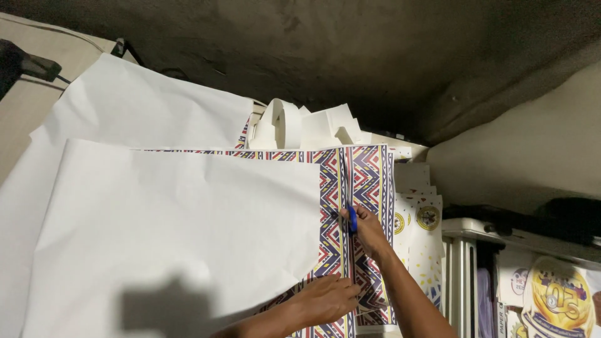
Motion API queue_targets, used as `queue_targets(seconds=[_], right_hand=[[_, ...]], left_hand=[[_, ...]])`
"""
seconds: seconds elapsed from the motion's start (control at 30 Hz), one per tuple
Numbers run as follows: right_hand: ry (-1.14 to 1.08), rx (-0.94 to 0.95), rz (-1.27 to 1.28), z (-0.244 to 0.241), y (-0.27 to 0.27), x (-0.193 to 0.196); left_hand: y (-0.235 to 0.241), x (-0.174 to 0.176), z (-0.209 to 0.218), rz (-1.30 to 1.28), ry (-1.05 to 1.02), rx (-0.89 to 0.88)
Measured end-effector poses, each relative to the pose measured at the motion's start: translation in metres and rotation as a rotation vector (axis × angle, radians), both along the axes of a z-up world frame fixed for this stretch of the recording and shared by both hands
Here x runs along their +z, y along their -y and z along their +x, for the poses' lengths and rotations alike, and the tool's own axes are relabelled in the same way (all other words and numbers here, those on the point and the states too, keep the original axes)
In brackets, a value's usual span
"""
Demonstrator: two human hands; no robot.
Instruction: The person uses blue-handled scissors to cut a large sheet of patterned fabric on a table. They trim the edges and cut the fabric into strips, occasionally adjusting the material's position. The workspace includes a laminating machine and other printed materials.
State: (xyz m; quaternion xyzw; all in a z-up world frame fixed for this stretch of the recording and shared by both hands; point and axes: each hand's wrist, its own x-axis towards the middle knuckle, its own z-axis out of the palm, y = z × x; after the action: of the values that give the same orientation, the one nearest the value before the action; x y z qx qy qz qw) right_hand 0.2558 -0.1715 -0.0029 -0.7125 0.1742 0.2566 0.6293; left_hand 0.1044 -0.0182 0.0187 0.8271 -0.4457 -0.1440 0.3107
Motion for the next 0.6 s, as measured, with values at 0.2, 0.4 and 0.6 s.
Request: queue_targets(seconds=[0.2,0.4,0.6], right_hand=[[0.044,0.057,-0.062,-0.001,0.001,-0.005],[-0.032,-0.025,0.014,0.011,-0.001,-0.004],[0.021,0.0,-0.013,0.026,-0.007,0.009]], left_hand=[[-0.001,-0.008,-0.001,-0.07,0.044,0.017],[-0.001,-0.009,-0.001,-0.084,0.143,0.007],[-0.007,-0.001,0.0,-0.091,0.155,-0.021]])
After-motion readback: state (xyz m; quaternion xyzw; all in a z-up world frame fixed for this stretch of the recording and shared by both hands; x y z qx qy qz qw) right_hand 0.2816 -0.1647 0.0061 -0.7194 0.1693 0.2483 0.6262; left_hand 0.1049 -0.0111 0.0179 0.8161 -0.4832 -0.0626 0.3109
